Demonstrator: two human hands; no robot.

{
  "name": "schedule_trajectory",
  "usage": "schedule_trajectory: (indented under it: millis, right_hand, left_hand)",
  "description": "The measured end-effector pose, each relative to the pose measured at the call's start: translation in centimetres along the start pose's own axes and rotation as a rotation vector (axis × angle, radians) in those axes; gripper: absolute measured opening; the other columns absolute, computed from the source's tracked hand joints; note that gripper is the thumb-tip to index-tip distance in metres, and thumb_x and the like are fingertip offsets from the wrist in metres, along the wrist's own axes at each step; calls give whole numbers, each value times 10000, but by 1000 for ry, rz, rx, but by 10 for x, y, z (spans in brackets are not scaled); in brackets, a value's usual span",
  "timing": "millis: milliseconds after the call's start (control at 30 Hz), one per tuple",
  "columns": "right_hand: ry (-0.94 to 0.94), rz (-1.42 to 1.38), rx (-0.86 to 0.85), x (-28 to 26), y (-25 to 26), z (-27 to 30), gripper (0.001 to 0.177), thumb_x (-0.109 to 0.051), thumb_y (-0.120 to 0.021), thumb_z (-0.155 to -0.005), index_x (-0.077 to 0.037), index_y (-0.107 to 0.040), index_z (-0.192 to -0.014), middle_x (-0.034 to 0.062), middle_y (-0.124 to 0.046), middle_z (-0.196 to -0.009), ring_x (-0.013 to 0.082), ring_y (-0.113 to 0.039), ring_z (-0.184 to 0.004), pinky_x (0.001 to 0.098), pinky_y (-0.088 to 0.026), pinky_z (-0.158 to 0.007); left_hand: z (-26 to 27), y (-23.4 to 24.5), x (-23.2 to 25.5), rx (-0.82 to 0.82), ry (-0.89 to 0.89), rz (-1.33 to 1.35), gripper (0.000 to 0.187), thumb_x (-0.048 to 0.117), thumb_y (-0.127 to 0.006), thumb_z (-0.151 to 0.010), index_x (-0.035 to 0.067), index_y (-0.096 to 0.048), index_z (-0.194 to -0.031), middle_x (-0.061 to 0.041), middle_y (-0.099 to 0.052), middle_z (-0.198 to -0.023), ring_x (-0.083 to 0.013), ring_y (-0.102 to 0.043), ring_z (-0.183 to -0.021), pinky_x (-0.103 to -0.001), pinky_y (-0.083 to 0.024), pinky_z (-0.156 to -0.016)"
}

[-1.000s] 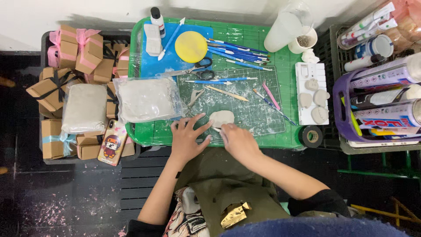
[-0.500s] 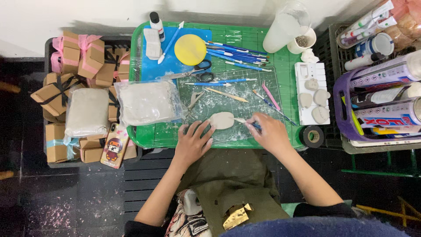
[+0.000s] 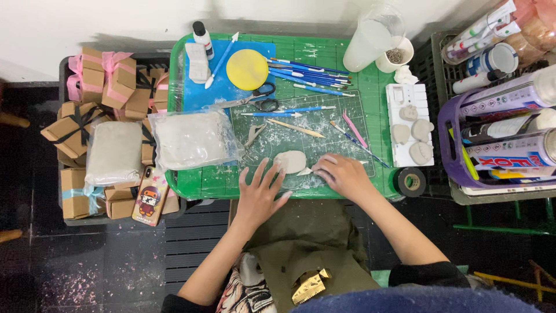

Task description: The person shapes a flat piece of clay by hand, using a wooden tool and a blue stylus to smooth the edges and surface while the clay rests on a plastic-covered surface.

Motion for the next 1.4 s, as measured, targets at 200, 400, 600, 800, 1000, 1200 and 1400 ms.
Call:
schedule_trajectory:
  millis: [200, 400, 600, 800, 1000, 1200, 1400]
  right_hand:
    - [-88, -25, -10, 11, 16, -4, 102, -253, -749, -884, -210, -741, -976, -23, -723, -1025, 240, -721, -875, 373, -571, -666]
    - [-127, -6, 95, 18, 9, -8, 113, -268, -717, -920, -204, -735, -1011, -17, -727, -1041, 238, -719, -911, 375, -571, -719]
    - [-287, -10, -16, 5, -11, -27, 148, -254, -696, -942, -196, -764, -1060, 24, -740, -1015, 275, -724, -854, 402, -573, -708]
    - [-348, -52, -205, 1, -10, -43, 197, -235, -653, -936, -149, -756, -1080, 88, -740, -1055, 312, -723, -829, 439, -577, -705]
    - [-405, 66, -361, -3, 11, -58, 203, -317, -614, -985, -233, -768, -1087, 59, -754, -990, 276, -726, -840, 435, -581, -715]
    - [-196, -58, -381, 8, 7, -47, 219, -426, -688, -913, -269, -794, -1024, -29, -786, -970, 224, -736, -834, 405, -581, -748]
    - [-514, 58, -289, 20, 3, -36, 207, -390, -588, -1029, -298, -726, -1154, -62, -759, -1089, 183, -736, -899, 392, -592, -751]
  left_hand:
    - [-14, -2, 18, -23, -22, 42, 666, 566, -691, -924, 89, -633, -1384, -76, -480, -1558, -274, -356, -1507, -641, -243, -1165]
    - [-25, 13, 8, -39, 6, 146, 569, 506, -714, -891, 128, -612, -1304, -55, -496, -1487, -321, -346, -1485, -661, -212, -1149]
    - [-35, 3, -4, -147, 343, 332, 853, 399, -707, -928, -49, -329, -1549, -263, -420, -1536, -373, -399, -1449, -511, -267, -1201]
    - [-28, -1, 7, -90, 243, 204, 776, 304, -679, -990, -18, -289, -1579, -188, -485, -1549, -313, -407, -1491, -543, -265, -1213]
    - [-24, -6, 7, 47, 408, 447, 856, 351, -728, -973, -8, -283, -1609, -49, -593, -1487, -213, -524, -1434, -526, -280, -1271]
    - [-27, 0, 3, 3, 355, 448, 923, 371, -789, -891, -27, -293, -1560, -139, -508, -1556, -286, -456, -1461, -535, -274, -1206]
    - [-29, 4, 10, 36, 338, 296, 928, 414, -751, -917, -67, -289, -1563, -266, -268, -1654, -413, -256, -1548, -544, -249, -1217]
Point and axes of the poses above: each hand's wrist, its own z-axis away from the middle knuckle, its own y-axis out of the back of the hand, x = y × z, the point moved 1 cm from there along -z, towards the middle knuckle
